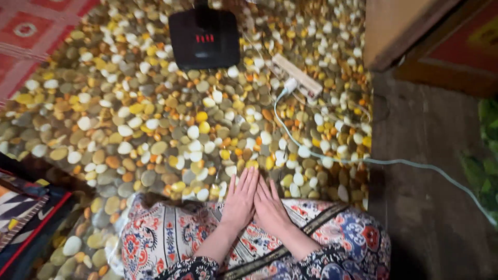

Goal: The person folds a patterned shirt by hand on a pebble-patterned floor and then folds a dark blue long-sleeved shirt.

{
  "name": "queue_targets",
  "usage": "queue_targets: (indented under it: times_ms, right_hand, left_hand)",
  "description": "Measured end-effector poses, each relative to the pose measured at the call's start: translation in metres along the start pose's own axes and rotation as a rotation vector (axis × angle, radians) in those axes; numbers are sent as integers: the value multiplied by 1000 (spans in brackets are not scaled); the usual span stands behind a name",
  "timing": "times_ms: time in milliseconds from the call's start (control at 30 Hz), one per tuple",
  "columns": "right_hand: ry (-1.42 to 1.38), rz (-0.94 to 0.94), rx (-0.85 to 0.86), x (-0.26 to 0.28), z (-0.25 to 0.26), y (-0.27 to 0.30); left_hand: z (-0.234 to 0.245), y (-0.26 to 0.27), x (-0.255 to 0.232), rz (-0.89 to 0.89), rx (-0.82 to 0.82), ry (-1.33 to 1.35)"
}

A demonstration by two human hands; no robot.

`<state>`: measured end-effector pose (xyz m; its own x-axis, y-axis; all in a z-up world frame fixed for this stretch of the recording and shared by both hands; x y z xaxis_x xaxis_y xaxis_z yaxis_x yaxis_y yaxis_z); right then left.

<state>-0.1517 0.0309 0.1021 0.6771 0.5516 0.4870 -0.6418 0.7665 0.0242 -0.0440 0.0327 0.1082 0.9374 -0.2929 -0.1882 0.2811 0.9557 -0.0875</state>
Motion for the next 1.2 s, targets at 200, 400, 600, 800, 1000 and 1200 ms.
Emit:
queue_targets:
  times_ms: [200, 400, 600, 800, 1000, 1200]
  right_hand:
    - [-54, -26, -66, 10, 4, -11]
    - [-49, -98, -31, 11, 5, -9]
    - [-628, -160, -195, 6, 7, -4]
    - [-1482, -612, -208, -51, -68, 8]
    - [-1755, -624, -246, -45, -39, 9]
    - [-1488, -549, -142, -25, -18, 6]
  left_hand:
    - [4, 2, 4, 30, -17, -81]
    - [-9, 6, 1, 66, -31, 17]
    - [1, 2, 13, 184, -91, 325]
    - [9, -2, 6, 154, -76, -63]
    - [24, -2, 0, 111, -134, -115]
    - [16, 4, 10, 218, -40, -80]
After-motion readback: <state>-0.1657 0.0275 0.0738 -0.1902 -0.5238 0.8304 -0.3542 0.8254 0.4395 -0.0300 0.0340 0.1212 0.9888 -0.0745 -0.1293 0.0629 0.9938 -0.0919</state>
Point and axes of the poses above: each hand's wrist, its own y-axis away from the middle knuckle, its own z-axis out of the back of the hand, x = y × z, the point moved 4 cm from there along -y, towards the middle knuckle, and after that the axes turned 9 degrees about -y, right-handed, at the moved point
